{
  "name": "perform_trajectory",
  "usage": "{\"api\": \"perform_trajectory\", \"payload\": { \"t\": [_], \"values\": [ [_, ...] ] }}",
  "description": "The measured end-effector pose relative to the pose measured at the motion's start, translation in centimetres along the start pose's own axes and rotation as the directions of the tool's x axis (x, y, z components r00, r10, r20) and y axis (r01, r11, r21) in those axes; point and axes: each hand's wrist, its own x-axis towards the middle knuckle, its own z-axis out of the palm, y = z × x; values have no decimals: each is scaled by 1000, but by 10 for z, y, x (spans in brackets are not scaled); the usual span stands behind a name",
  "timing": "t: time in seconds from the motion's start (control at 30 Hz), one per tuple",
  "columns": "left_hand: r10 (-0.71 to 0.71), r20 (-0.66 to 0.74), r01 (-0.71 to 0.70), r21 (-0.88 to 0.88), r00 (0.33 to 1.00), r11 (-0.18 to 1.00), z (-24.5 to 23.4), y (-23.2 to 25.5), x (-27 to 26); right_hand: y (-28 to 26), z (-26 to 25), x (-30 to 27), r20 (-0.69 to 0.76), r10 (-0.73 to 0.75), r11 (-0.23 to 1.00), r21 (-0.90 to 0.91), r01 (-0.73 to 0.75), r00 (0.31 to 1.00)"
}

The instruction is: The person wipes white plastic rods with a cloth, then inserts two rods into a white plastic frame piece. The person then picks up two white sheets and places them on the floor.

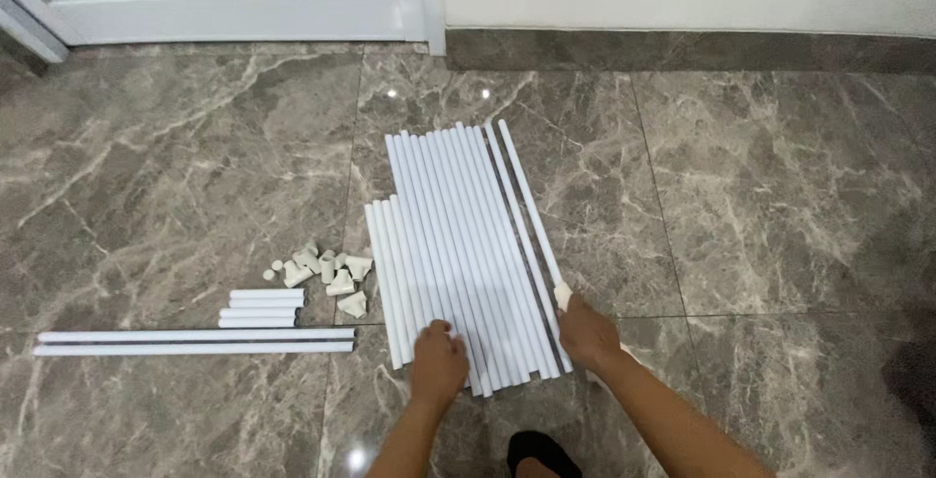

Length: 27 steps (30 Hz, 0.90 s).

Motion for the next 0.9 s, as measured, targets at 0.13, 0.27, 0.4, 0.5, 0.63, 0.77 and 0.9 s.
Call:
{"api": "perform_trajectory", "payload": {
  "t": [0.13,0.27,0.4,0.5,0.63,0.77,0.9],
  "values": [
    [-98,-73,102,53,993,993,1,-40,8,5,9,5,-40,-66,994,-89,62,997],
    [-27,-203,51,116,979,992,6,-77,19,2,13,4,-58,-126,972,-204,112,990],
    [-16,-239,37,81,971,996,19,-103,31,-5,1,17,74,-17,989,-144,27,997],
    [-74,-164,88,80,984,993,22,-113,40,-5,-5,34,116,-59,995,-73,68,991],
    [-87,-119,90,23,989,996,19,-119,48,1,6,59,93,-95,987,-117,106,991],
    [-144,-60,143,-16,988,990,9,-125,55,3,20,72,87,-103,989,-97,111,991],
    [-59,-119,64,40,991,997,3,-133,63,-4,27,69,105,-84,984,-150,99,991]
  ]
}}
